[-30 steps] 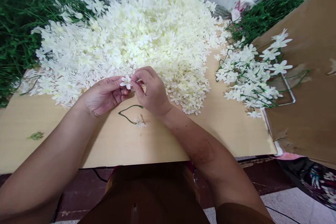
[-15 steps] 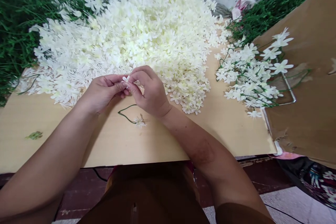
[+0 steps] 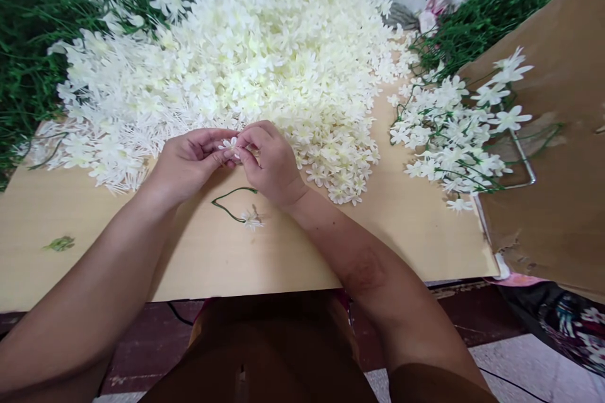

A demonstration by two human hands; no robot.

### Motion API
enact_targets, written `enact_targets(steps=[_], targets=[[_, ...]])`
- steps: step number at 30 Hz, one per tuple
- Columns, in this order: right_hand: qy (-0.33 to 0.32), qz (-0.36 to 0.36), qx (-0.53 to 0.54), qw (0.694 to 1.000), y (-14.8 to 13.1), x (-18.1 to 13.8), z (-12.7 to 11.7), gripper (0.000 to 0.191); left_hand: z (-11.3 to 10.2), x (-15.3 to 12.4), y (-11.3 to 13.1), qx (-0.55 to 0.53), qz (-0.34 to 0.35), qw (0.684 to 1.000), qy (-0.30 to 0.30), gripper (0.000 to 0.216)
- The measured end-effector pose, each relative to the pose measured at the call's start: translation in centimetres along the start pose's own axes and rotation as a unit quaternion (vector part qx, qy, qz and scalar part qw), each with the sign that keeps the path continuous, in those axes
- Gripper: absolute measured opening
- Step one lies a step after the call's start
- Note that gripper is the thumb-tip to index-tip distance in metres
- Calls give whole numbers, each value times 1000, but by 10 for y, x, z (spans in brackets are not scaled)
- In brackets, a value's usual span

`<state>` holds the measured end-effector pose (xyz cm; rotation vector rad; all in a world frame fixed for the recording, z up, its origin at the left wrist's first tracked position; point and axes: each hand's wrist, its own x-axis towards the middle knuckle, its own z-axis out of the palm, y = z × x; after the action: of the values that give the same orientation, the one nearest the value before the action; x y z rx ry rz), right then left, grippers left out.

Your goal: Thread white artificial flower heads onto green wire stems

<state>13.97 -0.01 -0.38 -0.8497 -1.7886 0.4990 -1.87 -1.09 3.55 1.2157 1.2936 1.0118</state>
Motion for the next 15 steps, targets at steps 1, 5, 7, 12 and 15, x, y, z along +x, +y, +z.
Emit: enact_targets(steps=[1, 5, 7, 12, 15], targets=[[-2, 12, 8, 1000, 0, 0, 0, 7, 0, 0, 0, 1, 0, 1000, -1, 27], [-7, 33, 9, 999, 1, 0, 0, 6, 0, -2, 2, 7, 4, 1000, -5, 26], [-2, 27, 6, 1000, 1, -1, 1, 6, 1, -3, 3, 5, 11, 1000, -3, 26], [22, 25, 9, 999, 0, -1, 0, 7, 1, -3, 2, 11, 12, 1000, -7, 30], [23, 30, 8, 999, -1, -1, 0, 8, 1, -2, 2, 12, 10, 1000, -8, 31]])
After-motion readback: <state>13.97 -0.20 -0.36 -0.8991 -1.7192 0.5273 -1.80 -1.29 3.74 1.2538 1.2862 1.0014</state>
